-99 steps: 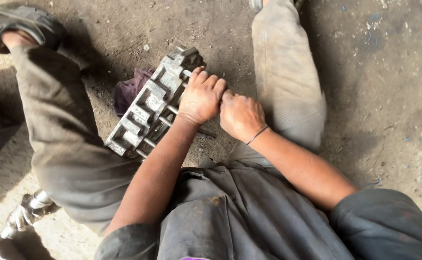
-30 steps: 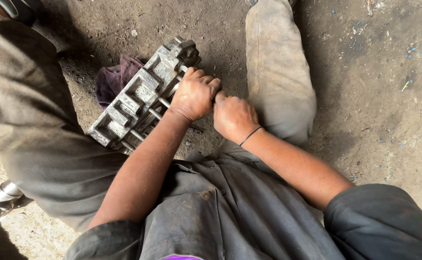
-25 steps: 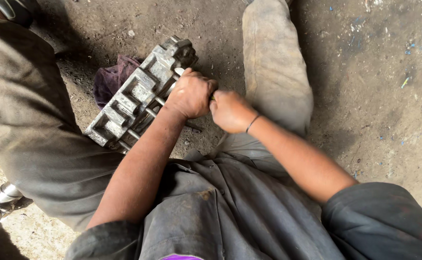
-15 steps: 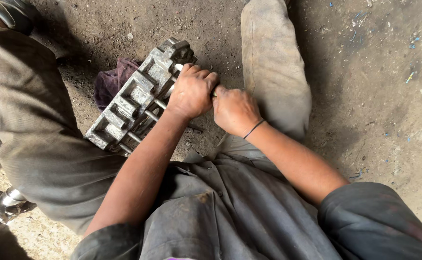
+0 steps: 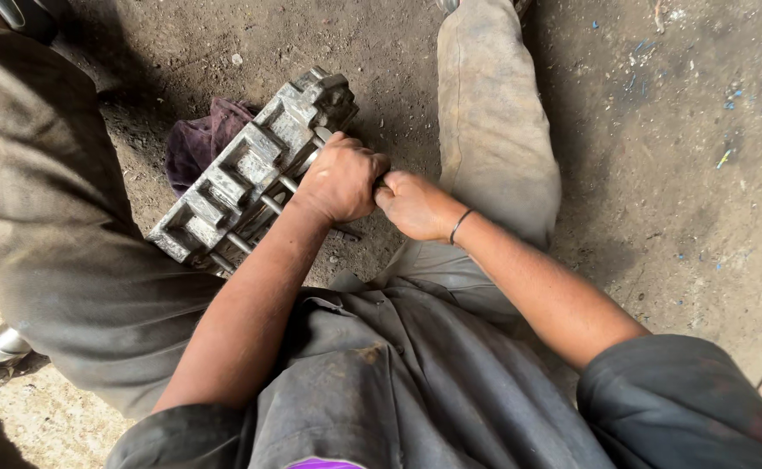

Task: The person sits on the floor and uses a screwdriver to scrape and clean the surface of a metal engine cylinder head. They hold the part with one hand and repeatedly scrape along the grooves with the tool.

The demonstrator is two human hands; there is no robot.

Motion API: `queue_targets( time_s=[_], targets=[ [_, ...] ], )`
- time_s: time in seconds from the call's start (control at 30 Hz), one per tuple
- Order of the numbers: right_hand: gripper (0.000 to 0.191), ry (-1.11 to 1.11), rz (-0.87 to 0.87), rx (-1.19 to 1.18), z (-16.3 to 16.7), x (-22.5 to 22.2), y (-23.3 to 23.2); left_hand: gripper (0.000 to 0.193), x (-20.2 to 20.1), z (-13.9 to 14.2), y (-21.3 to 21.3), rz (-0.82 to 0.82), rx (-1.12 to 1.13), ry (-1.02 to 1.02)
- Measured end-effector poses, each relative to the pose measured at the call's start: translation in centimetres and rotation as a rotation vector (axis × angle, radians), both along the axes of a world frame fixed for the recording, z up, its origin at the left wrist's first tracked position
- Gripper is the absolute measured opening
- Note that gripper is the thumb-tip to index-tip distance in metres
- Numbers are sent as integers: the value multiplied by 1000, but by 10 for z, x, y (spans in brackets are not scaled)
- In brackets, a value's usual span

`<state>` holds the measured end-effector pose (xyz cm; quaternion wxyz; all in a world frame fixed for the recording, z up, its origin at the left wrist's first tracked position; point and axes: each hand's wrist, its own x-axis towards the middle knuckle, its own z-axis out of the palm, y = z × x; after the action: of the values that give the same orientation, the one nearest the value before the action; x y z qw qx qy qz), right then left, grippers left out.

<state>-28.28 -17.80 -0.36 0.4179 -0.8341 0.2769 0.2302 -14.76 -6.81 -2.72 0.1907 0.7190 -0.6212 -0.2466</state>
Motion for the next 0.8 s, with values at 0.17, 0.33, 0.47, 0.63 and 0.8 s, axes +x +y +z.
queue_targets(
  time_s=[0.17, 0.33, 0.47, 0.63, 0.8],
  targets=[
    [27, -89, -28, -170, 15, -3, 8, 26, -3, -12, -3, 62, -196, -145],
    [22, -58, 129, -585, 21, 1, 21, 17, -8, -21, -9, 163, -308, -81],
    [22, -46, 105, -520, 13, -1, 29, 15, -6, -18, -5, 80, -147, -65],
    [25, 28, 68, -212, -3, 0, 14, 21, 2, -10, -4, -55, 24, -74],
    [28, 39, -181, 293, 0, -6, -4, 30, -5, -7, -1, -20, -21, -90]
  ],
)
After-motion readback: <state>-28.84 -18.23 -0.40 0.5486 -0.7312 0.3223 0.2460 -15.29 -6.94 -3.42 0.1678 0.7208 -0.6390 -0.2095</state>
